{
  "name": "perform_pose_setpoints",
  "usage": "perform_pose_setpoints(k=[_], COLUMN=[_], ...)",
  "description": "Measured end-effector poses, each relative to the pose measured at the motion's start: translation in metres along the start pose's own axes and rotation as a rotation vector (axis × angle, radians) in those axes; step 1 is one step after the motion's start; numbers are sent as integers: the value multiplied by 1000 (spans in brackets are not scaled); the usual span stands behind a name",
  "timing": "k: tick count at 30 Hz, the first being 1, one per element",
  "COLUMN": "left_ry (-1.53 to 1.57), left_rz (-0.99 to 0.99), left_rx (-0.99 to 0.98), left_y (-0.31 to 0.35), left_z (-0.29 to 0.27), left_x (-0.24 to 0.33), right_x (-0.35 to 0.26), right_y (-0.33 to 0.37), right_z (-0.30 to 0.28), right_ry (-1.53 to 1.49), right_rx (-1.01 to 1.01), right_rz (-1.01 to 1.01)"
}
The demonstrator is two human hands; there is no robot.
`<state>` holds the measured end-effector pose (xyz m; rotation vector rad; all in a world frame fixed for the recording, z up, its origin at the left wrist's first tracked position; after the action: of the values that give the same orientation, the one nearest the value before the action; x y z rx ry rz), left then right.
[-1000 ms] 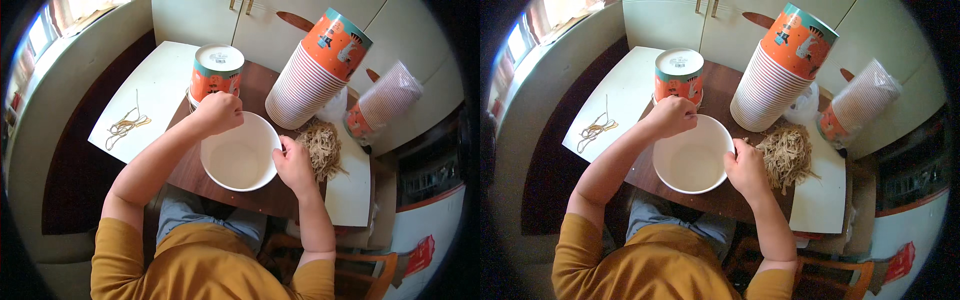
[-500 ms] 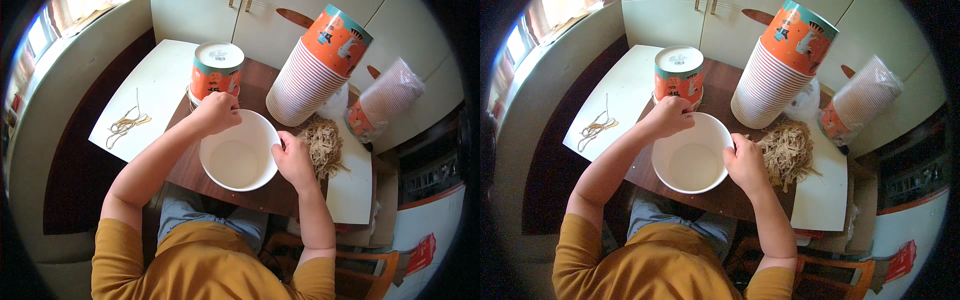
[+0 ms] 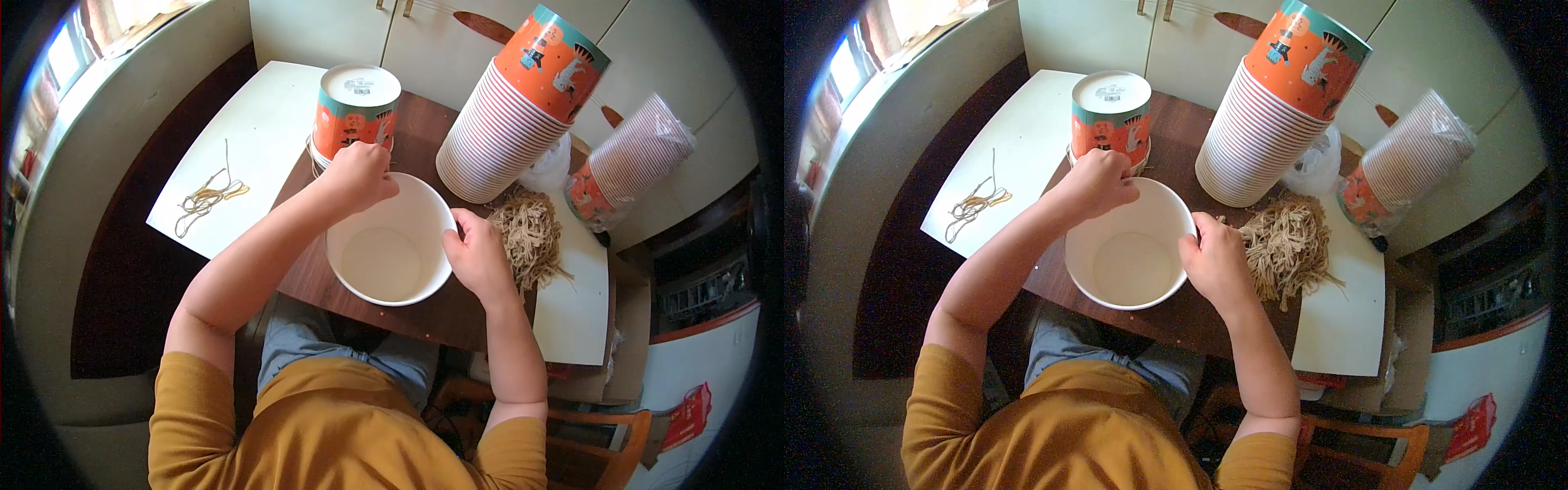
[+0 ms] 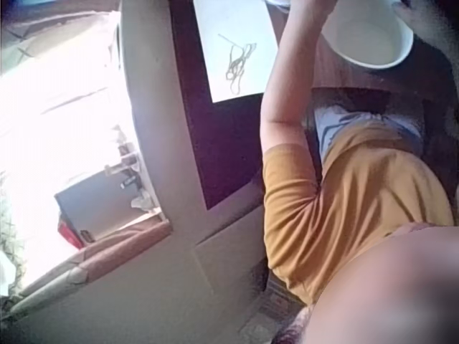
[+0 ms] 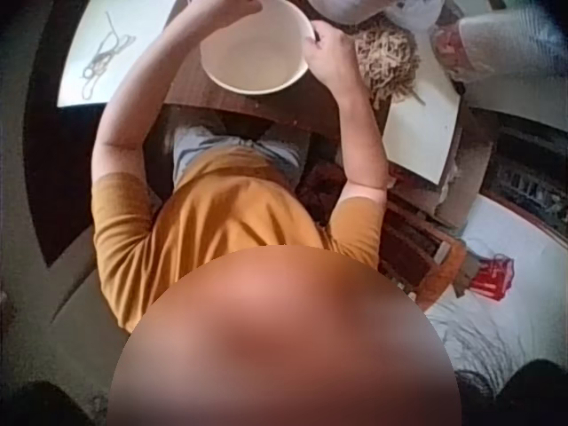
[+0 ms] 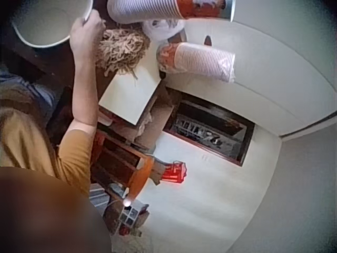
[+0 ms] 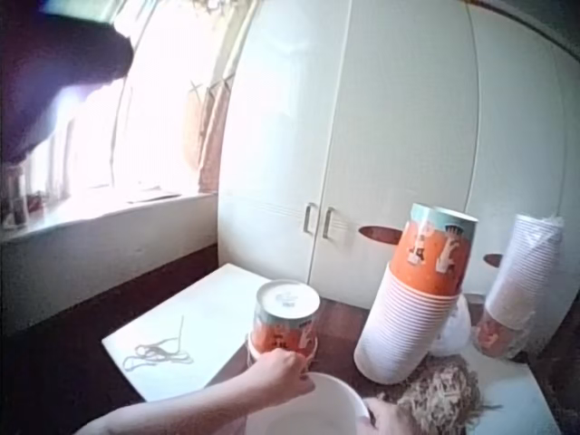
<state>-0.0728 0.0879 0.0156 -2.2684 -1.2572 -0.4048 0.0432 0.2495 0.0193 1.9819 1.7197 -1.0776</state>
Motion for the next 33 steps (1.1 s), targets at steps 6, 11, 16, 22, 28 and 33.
perform_pose_setpoints(k=[6, 11, 16, 22, 28, 33], left_ry=[130, 287, 411, 494, 198, 25], left_rz=[-121, -153, -208, -337, -95, -95], left_rx=[-46, -63, -129, -159, 81, 51], left_y=[-2, -2, 0, 7, 10, 9], left_z=[-3, -1, 2, 0, -12, -11], left_x=[-6, -11, -20, -31, -7, -4], right_x=[9, 7, 10, 13, -2, -22], right_y=[-3, -5, -8, -16, -11, -5], right_z=[2, 1, 0, 0, 0, -1], right_ry=[-1, -9, -32, 7, 60, 62], right_rx=[-9, 18, -11, -58, -55, -36], right_rz=[-15, -48, -21, -5, -34, -50])
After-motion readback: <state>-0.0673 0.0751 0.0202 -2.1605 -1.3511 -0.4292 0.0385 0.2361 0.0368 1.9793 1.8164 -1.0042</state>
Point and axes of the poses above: each hand's wrist, its own y-axis away from the middle knuckle, its own z-axis out of the palm, x = y × z, the point moved 5 cm from there along -y, towards the middle knuckle, and after that the axes turned 10 degrees about x, right-handed, at the moved point
